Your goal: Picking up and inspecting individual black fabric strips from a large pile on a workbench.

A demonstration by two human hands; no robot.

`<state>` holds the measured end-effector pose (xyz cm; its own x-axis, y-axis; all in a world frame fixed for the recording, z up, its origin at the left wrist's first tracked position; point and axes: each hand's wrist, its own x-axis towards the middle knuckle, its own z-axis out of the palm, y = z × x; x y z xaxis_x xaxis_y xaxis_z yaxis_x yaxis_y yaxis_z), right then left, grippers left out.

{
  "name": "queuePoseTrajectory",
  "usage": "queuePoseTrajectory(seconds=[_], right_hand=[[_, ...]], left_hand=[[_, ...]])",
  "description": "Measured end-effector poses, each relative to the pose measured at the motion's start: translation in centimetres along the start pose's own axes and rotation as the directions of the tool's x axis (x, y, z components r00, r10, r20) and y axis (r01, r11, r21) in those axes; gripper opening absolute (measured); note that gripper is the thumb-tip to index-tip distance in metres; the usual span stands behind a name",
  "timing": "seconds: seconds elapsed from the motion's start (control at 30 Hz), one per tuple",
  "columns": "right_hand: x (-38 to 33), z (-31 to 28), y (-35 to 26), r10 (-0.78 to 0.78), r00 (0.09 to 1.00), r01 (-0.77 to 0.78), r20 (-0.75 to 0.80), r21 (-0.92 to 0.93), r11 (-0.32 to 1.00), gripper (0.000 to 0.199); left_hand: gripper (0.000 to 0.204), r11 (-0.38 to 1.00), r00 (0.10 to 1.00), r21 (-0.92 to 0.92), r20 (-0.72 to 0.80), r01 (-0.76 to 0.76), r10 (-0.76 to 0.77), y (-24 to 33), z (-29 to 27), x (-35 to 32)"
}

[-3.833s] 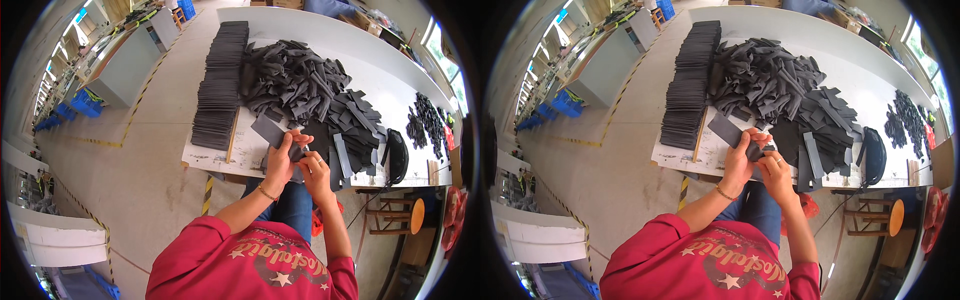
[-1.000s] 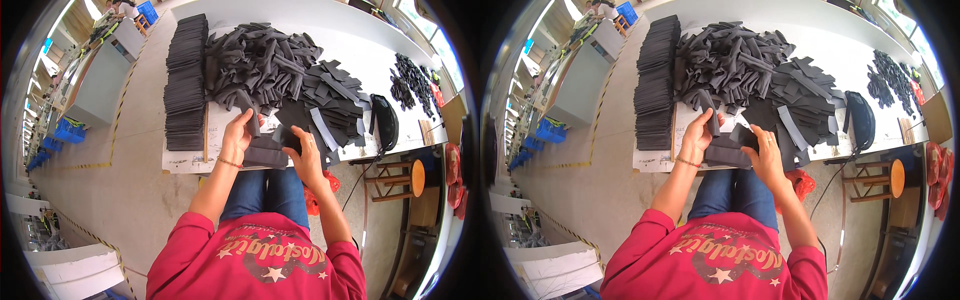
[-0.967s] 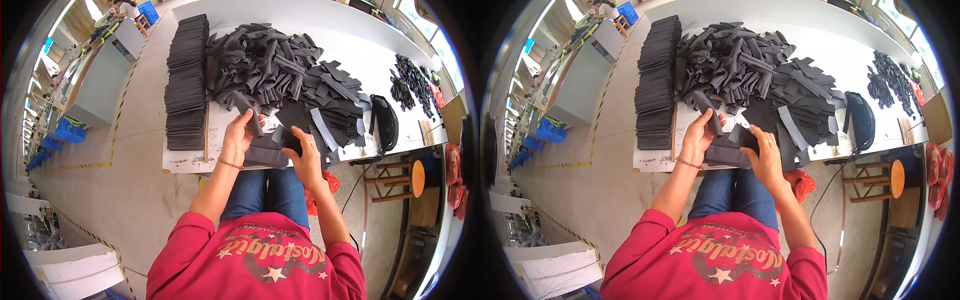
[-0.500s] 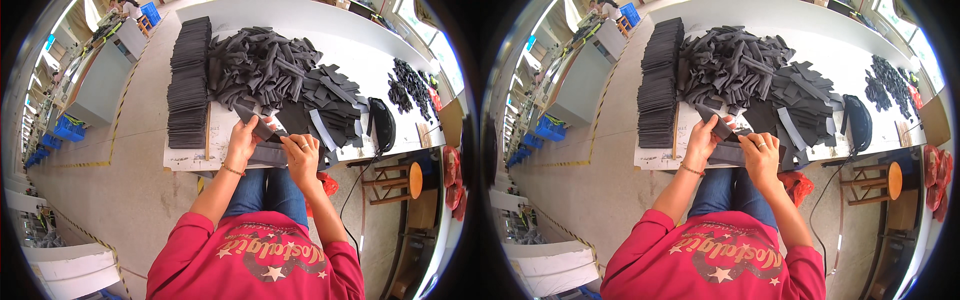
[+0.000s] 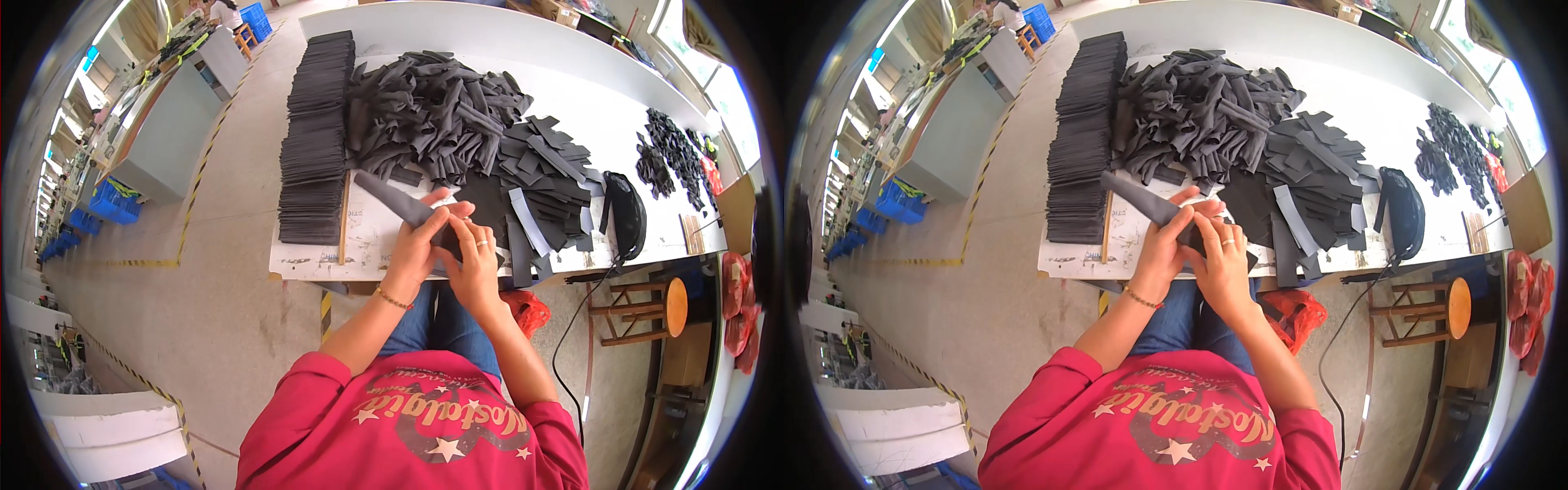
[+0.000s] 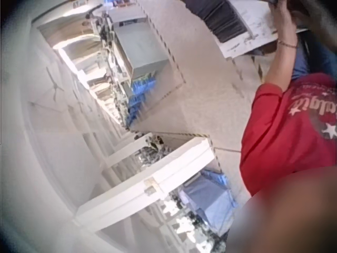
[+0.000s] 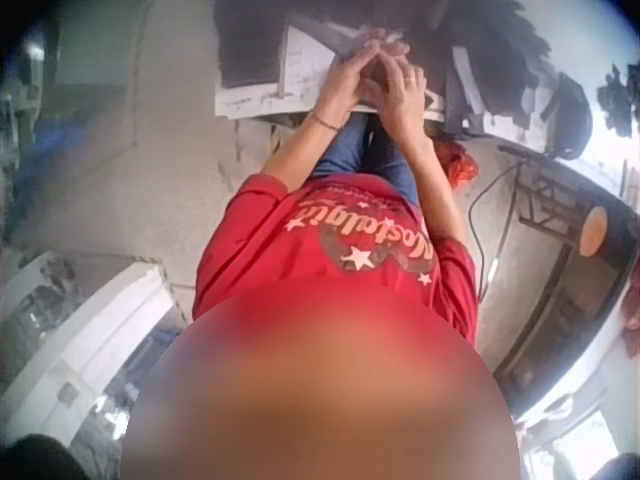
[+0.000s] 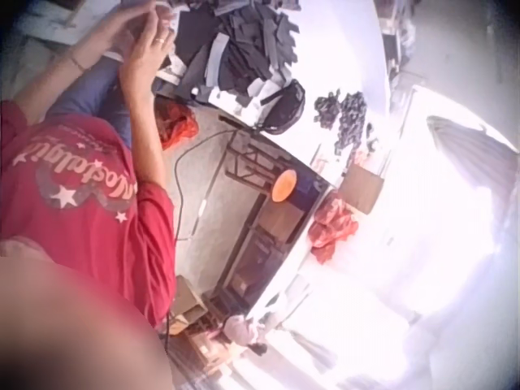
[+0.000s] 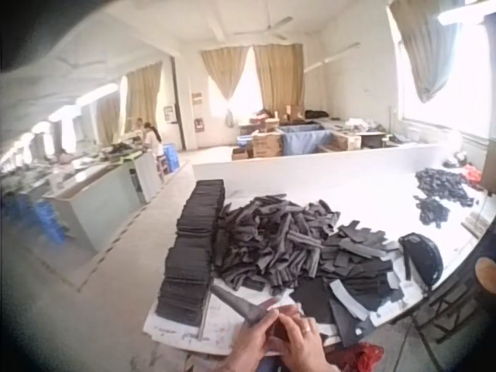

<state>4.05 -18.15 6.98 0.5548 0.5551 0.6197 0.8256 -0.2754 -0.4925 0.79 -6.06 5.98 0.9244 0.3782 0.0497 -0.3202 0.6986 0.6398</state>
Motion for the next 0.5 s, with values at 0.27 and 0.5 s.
queuePoseTrajectory(seconds=[0.27, 0.5], right_hand=[[-0.6, 0.0, 1.4, -0.051, 0.992, 0.038, 0.113, 0.116, 0.993, 0.039], [-1.1, -1.1, 1.9, -0.104, 0.982, 0.088, 0.156, 0.105, 0.991, 0.033]], left_hand=[[0.031, 0.997, 0.998, -0.071, 0.057, 0.006, -0.002, -2.7, -1.2, -0.6], [0.033, 0.985, 1.0, -0.172, -0.003, 0.007, -0.008, -1.6, -1.0, -0.4]])
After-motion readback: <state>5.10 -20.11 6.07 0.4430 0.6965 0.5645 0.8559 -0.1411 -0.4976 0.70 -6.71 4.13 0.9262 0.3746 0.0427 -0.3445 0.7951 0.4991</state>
